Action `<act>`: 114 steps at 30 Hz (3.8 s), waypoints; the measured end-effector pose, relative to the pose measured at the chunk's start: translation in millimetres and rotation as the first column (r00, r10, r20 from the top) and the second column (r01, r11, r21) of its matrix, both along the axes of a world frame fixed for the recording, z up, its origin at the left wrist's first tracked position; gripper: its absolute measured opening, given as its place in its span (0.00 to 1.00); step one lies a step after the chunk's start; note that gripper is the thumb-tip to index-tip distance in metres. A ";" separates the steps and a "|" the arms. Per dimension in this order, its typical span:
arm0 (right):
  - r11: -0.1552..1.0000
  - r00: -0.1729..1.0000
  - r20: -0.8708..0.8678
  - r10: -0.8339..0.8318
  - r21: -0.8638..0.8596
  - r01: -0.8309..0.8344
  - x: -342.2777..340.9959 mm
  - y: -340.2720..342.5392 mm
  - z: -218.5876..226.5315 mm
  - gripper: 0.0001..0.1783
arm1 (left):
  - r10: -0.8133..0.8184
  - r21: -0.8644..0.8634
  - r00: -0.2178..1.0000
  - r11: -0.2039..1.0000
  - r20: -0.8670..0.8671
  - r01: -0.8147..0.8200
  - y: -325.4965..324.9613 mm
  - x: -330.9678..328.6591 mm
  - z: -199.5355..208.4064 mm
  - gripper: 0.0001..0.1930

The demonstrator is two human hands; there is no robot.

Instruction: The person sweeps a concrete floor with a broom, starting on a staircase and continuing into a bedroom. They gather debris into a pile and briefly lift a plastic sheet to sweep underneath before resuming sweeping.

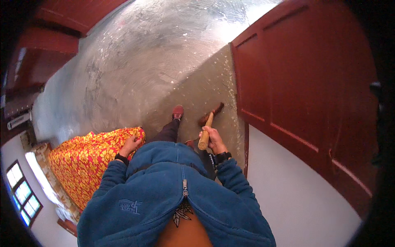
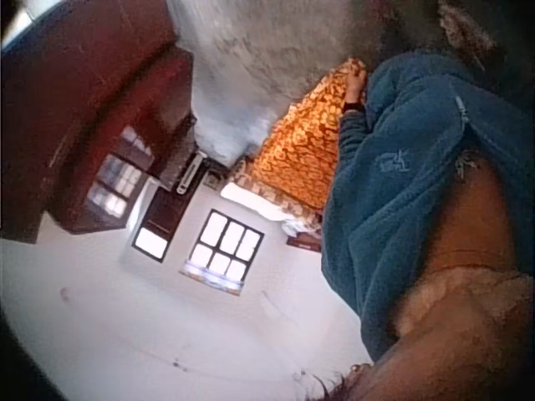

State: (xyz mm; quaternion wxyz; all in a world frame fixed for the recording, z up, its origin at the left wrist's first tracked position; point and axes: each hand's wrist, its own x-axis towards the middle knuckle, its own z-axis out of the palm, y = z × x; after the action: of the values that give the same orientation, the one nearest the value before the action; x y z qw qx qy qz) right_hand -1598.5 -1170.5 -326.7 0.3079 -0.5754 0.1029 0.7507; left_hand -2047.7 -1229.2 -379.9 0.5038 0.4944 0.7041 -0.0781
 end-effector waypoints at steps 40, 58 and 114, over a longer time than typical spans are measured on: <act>0.668 0.747 0.206 0.632 0.344 -0.660 117.0 301.2 -2.0 0.08 | 0.881 0.020 0.469 0.468 0.063 -0.883 -136.4 321.2 19.9 0.16; -0.755 -0.672 0.627 0.394 -0.197 -0.626 101.0 134.2 46.8 0.19 | 0.978 -0.137 -0.061 -0.034 0.201 -0.990 -293.3 451.2 -45.0 0.16; -0.605 -0.489 0.364 0.793 0.371 -0.705 -146.7 -87.7 110.5 0.09 | 0.114 -0.537 -0.525 0.221 0.843 -0.814 -140.4 378.6 212.5 0.27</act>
State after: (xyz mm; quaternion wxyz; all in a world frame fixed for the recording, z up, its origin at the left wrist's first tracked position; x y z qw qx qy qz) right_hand -1745.2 -1258.2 -216.1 -0.3720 -0.1958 -0.6145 0.6675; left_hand -1669.1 -1369.6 -167.4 0.5890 -0.0112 0.2542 0.7671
